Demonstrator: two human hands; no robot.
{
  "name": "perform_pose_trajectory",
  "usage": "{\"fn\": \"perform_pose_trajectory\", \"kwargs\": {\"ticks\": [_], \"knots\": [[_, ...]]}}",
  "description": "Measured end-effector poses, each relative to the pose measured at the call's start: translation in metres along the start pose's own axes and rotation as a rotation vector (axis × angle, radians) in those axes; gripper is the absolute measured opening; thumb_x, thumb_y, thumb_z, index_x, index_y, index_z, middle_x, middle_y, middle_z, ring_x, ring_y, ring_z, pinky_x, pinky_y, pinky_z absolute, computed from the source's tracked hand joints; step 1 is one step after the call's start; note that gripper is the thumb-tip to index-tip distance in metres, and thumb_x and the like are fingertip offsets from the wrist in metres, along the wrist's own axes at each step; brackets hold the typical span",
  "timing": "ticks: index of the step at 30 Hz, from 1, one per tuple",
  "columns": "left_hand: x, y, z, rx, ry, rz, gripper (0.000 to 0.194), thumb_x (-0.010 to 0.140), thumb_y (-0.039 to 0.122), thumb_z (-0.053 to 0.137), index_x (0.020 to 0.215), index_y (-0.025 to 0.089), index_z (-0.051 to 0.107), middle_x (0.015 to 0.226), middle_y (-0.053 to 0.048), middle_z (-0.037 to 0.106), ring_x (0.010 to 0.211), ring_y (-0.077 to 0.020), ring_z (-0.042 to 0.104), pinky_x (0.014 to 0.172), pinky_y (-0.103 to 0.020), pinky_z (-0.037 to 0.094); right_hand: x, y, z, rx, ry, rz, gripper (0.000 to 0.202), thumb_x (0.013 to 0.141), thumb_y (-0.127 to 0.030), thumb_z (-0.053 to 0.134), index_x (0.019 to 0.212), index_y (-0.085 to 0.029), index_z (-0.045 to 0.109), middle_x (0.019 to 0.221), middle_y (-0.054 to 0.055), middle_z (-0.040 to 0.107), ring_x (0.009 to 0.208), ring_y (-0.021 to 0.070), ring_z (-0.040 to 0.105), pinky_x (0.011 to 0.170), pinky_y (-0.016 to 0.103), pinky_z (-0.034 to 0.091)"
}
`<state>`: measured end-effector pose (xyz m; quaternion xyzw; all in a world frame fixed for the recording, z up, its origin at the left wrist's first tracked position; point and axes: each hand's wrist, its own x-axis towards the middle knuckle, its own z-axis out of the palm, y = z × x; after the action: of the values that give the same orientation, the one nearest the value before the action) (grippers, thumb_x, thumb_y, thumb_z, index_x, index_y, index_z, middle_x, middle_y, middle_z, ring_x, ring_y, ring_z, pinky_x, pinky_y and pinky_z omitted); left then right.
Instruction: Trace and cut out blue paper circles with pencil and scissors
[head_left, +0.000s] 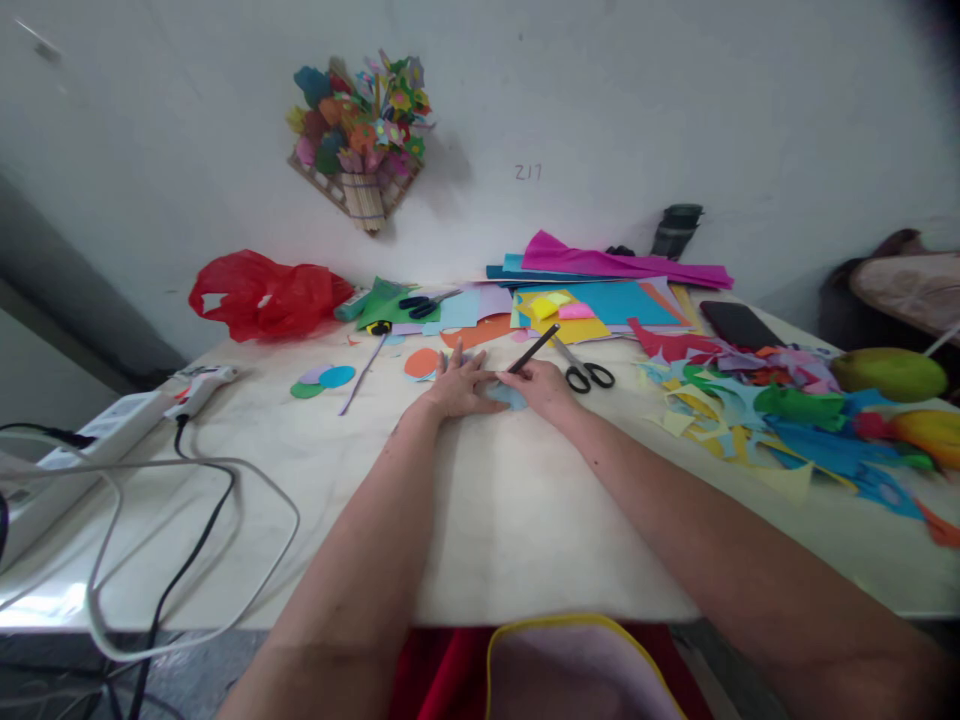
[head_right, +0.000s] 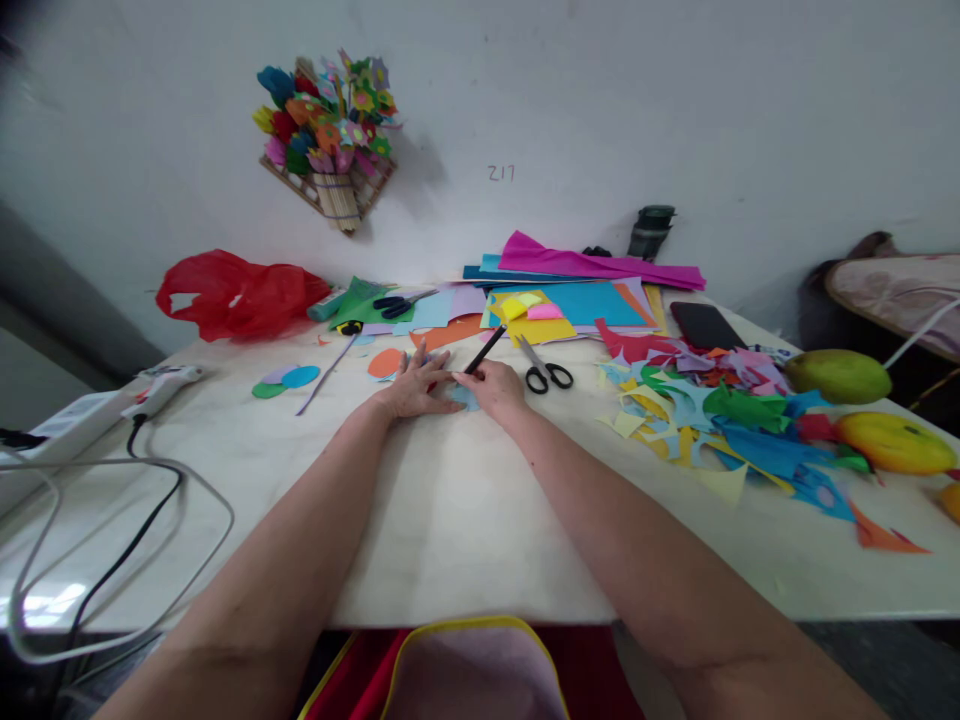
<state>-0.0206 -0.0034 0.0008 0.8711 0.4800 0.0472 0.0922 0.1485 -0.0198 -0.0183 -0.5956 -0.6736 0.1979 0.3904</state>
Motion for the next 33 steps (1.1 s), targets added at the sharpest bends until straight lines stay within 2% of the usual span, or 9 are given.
{"fn": "perform_pose_trajectory", "kwargs": {"ticks": [33], "knots": [[-0.0009,0.0016,-0.0015,-0.004,-0.004,-0.006,0.074,0.059,0.072,0.049,0.122,0.033,0.049,0.146,0.002,0.019,0.132,-0.0349,-0.012,0.102,-0.056,-0.01,-0.001,-0.0034,-0.0019,-0.031,-0.015,0.008,0.028,0.073,-0.043,0.057,0.08,-0.019,0.07,0.071,0.004,0.067,0.065,0.0145,0.058,0.055,0.023,0.039]]}}
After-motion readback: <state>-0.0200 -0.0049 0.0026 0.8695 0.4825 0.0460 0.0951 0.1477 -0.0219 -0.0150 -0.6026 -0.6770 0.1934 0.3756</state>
